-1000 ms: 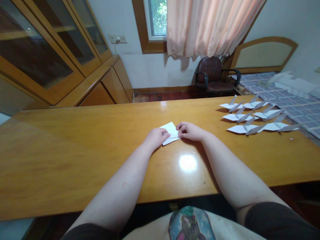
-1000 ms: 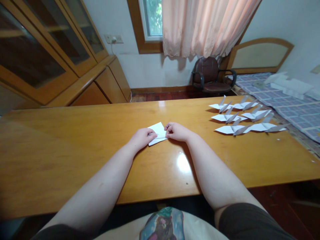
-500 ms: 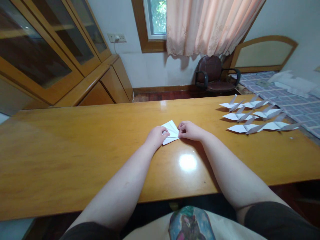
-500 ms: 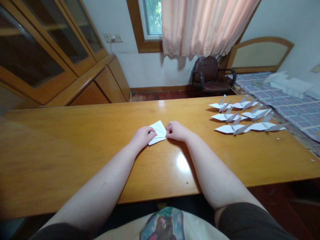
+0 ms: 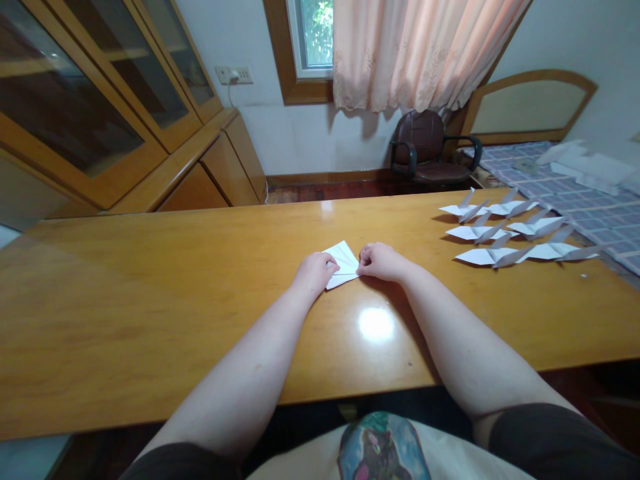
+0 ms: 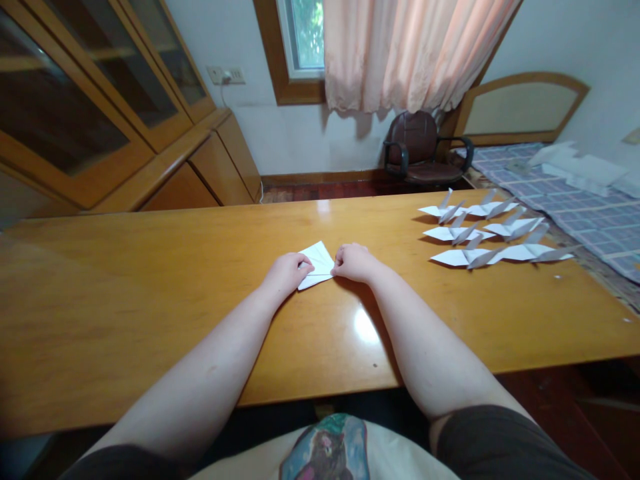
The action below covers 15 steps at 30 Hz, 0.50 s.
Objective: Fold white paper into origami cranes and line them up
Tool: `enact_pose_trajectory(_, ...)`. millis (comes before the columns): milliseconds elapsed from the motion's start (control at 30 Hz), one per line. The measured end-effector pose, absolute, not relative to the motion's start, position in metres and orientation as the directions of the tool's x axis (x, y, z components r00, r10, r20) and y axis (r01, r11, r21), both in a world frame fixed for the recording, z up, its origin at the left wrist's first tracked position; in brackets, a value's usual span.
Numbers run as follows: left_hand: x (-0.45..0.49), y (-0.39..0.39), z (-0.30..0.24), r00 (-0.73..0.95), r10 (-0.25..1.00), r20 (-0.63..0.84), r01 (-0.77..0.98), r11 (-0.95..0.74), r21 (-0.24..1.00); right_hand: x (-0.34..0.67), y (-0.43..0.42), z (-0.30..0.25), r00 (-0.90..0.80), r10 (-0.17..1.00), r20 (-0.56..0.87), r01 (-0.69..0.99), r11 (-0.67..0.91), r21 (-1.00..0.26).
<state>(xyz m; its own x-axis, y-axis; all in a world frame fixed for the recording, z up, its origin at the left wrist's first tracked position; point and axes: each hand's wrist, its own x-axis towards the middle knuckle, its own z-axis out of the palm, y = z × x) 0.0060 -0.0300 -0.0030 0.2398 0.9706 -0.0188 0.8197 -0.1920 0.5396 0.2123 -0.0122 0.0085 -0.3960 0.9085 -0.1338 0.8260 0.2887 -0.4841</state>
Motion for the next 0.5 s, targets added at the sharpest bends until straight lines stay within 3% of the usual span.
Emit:
enact_pose_trajectory(167, 0.007, -0.03, -0.002, 0.242, 0.97, -0.017, 0.822, -0.196, 0.534, 0.214, -0.011, 0.011, -0.321, 0.92, -0.225, 0.885, 0.206, -0.418)
enact_pose_trajectory(333, 0.007, -0.031, -0.002, 0.242, 0.97, -0.011, 0.816, -0.197, 0.544, 0.22, -0.008, 0.009, -0.341, 0.903, -0.262, 0.85, 0.178, -0.496)
enact_pose_trajectory(500, 0.008, -0.032, 0.0, 0.242, 0.97, -0.026, 0.826, -0.192, 0.53, 0.226, -0.006, 0.005, -0.387, 0.901, -0.198, 0.776, 0.202, -0.597)
